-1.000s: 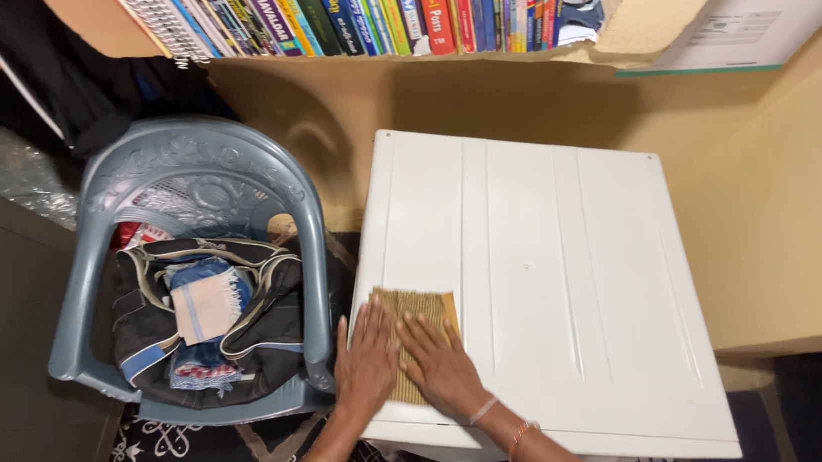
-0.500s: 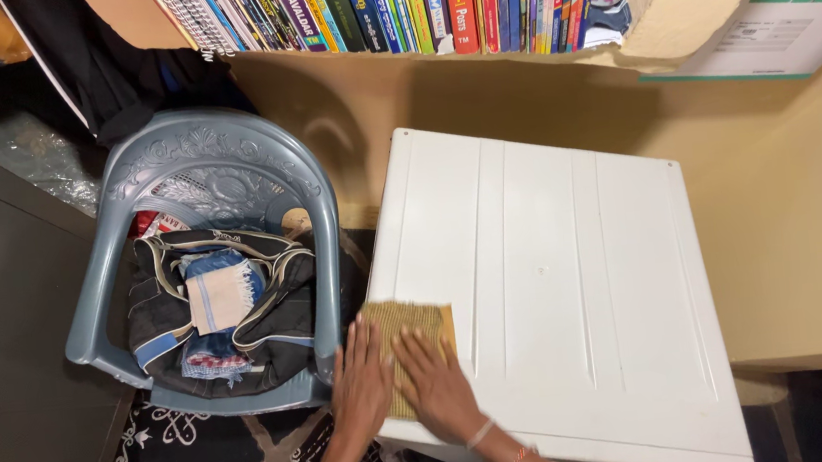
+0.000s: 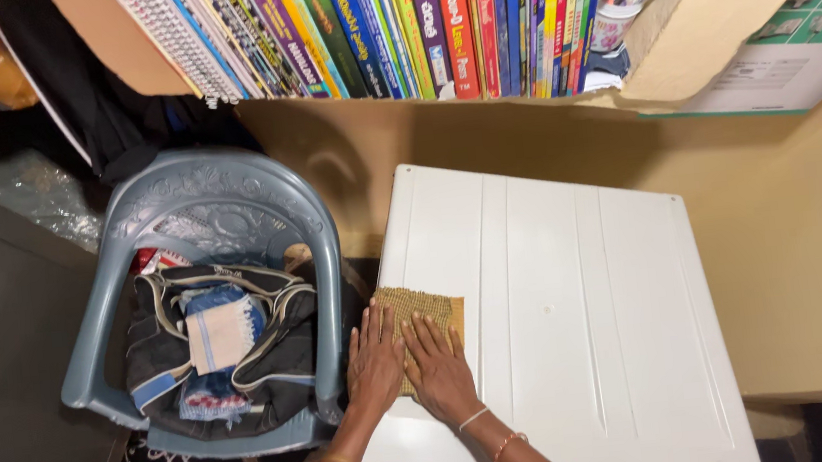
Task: The person wipes the top and side surfaces of a white plastic cabinet by hand using a piece of cloth.
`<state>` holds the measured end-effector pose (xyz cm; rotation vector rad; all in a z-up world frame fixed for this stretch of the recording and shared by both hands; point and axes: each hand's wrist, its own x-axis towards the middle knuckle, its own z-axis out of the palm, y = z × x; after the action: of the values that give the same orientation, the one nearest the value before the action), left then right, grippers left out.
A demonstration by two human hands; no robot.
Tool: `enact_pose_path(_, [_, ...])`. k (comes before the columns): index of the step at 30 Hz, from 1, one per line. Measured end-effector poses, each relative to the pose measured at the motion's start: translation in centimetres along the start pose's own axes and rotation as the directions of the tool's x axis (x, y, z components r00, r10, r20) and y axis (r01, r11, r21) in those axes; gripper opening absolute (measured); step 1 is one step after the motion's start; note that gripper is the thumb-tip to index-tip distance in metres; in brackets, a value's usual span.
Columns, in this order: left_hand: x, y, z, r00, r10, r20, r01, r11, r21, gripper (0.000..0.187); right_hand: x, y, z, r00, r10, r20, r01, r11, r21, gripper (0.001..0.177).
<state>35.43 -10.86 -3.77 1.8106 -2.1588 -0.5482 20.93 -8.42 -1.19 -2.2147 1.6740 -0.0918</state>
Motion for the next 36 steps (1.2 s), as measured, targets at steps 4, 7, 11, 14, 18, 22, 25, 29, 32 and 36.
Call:
enact_pose_path(4, [5.3, 0.3, 0.2, 1.0, -0.011, -0.016, 0.011, 1.0, 0.011, 0.064, 4.2, 2.3, -0.9, 0.999, -0.004, -0.043, 0.004, 1.0, -0.004, 0.063])
enact_pose_path(7, [9.1, 0.7, 0.3, 1.0, -0.024, -0.02, 0.024, 0.999, 0.023, 0.065, 7.4, 4.0, -1.6, 0.997, -0.002, -0.082, 0.0, 1.0, -0.022, 0.062])
enact_pose_path(11, [13.9, 1.2, 0.2, 0.998, -0.069, -0.005, 0.07, 0.997, 0.03, 0.062, 11.6, 5.8, -2.7, 0.995, 0.019, -0.1, -0.021, 1.0, -0.02, 0.062])
enact_pose_path(14, [17.2, 1.2, 0.2, 0.997, -0.081, -0.003, 0.081, 0.997, 0.01, 0.061, 14.3, 7.0, -3.5, 0.992, 0.028, -0.12, -0.033, 0.999, -0.036, 0.062])
enact_pose_path(18, [20.7, 1.3, 0.4, 0.995, -0.101, 0.022, 0.101, 0.995, -0.013, 0.062, 17.2, 8.4, -4.3, 0.991, 0.045, -0.129, -0.048, 0.999, -0.025, 0.061])
enact_pose_path(22, [23.4, 1.0, 0.8, 0.997, -0.082, -0.007, 0.082, 0.996, -0.038, 0.062, 19.4, 9.6, -4.7, 0.986, 0.039, -0.159, -0.046, 0.998, -0.036, 0.061])
enact_pose_path(25, [25.1, 0.8, 1.1, 0.997, -0.067, -0.034, 0.065, 0.996, -0.056, 0.061, 20.7, 10.2, -5.1, 0.985, 0.043, -0.168, -0.05, 0.998, -0.038, 0.061])
enact_pose_path(29, [26.6, 0.7, 1.3, 0.998, -0.065, -0.022, 0.064, 0.996, -0.069, 0.061, 21.9, 10.8, -5.4, 0.984, 0.053, -0.169, -0.06, 0.998, -0.036, 0.061])
enact_pose_path(32, [27.8, 0.9, 1.0, 0.998, -0.069, -0.004, 0.069, 0.997, -0.03, 0.061, 22.7, 11.0, -5.8, 0.987, 0.067, -0.149, -0.075, 0.996, -0.049, 0.061])
enact_pose_path(36, [27.6, 1.0, 0.8, 0.996, -0.09, -0.006, 0.089, 0.994, -0.056, 0.059, 22.6, 11.0, -5.8, 0.989, 0.069, -0.133, -0.079, 0.995, -0.067, 0.061])
